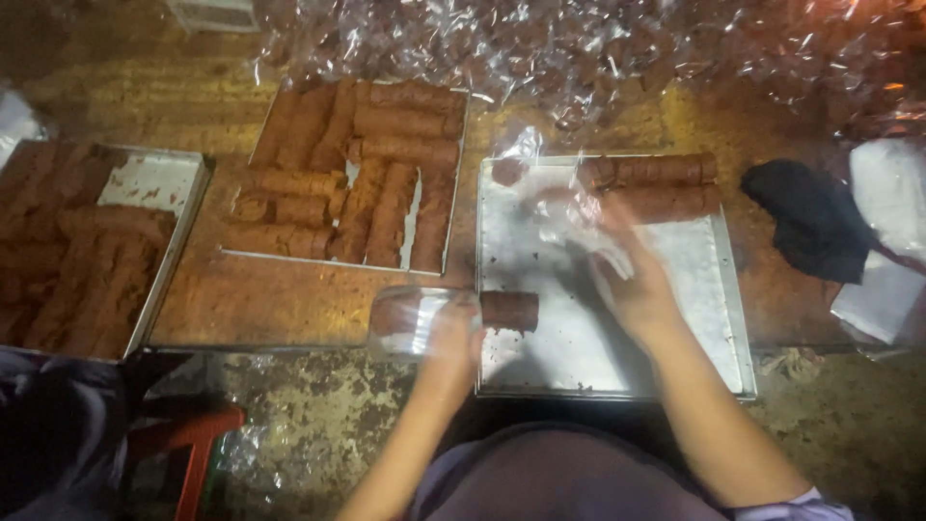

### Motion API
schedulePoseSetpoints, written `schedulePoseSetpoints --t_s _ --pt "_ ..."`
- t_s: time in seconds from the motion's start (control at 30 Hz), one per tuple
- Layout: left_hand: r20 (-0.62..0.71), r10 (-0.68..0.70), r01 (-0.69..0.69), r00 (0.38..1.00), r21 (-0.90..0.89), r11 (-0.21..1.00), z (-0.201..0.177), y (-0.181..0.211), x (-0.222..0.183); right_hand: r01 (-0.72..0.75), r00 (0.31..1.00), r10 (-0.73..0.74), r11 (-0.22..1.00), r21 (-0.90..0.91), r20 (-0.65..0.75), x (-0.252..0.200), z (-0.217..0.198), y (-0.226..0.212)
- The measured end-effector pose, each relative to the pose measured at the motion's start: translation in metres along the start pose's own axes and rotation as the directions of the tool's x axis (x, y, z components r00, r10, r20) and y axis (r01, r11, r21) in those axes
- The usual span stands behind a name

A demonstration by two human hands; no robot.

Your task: Packaging individual pieces of baked goods into plastic bags from a metal tray.

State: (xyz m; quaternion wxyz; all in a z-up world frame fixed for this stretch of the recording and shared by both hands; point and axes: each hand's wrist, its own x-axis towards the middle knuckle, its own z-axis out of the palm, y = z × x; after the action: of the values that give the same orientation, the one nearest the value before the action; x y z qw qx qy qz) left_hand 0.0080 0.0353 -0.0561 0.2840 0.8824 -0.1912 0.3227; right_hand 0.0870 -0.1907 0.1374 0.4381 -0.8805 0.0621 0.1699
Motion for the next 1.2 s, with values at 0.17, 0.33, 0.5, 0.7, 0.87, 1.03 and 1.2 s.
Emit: schedulePoseSetpoints --t_s 0.17,0.33,0.5,0.7,0.87,1.03,1.2 --pt "0.614 -0.458 0.495 0.643 0.124 0.86 -0.022 -0.011 -0.011 0.785 0.554 -0.633 0.613 0.087 -0.54 0.045 -0.006 0.079" --pt "0.362 -0.521 0.584 0.773 -0.087 0.807 -0.012 -0.031 -0.029 0.579 0.805 -0.555 0.658 -0.481 0.209 0.058 0.087 0.113" --pt "0.285 -0.655 0.706 0.7 -0.135 0.695 -0.033 -0.024 -0.015 0.697 0.71 -0.698 0.675 -0.241 0.097 0.049 0.091 0.162" --pt "0.26 -0.348 0.42 0.901 -0.316 0.851 -0.013 0.017 0.019 0.163 0.985 -0.167 0.86 0.484 -0.035 0.0 0.068 0.096" --pt "0.26 -0.294 0.367 0.92 -0.307 0.878 -0.013 0.048 0.057 0.804 0.594 -0.804 0.594 0.003 -0.036 0.009 0.098 0.12" --pt "0.186 -0.037 0.06 0.982 -0.12 0.991 -0.019 0.076 0.047 0.273 0.948 -0.315 0.876 0.398 0.043 -0.005 0.086 0.098" --pt "0.316 0.083 0.032 0.945 -0.342 0.939 -0.032 0.072 0.03 0.158 0.936 -0.235 0.946 0.284 0.262 0.015 0.051 0.109"
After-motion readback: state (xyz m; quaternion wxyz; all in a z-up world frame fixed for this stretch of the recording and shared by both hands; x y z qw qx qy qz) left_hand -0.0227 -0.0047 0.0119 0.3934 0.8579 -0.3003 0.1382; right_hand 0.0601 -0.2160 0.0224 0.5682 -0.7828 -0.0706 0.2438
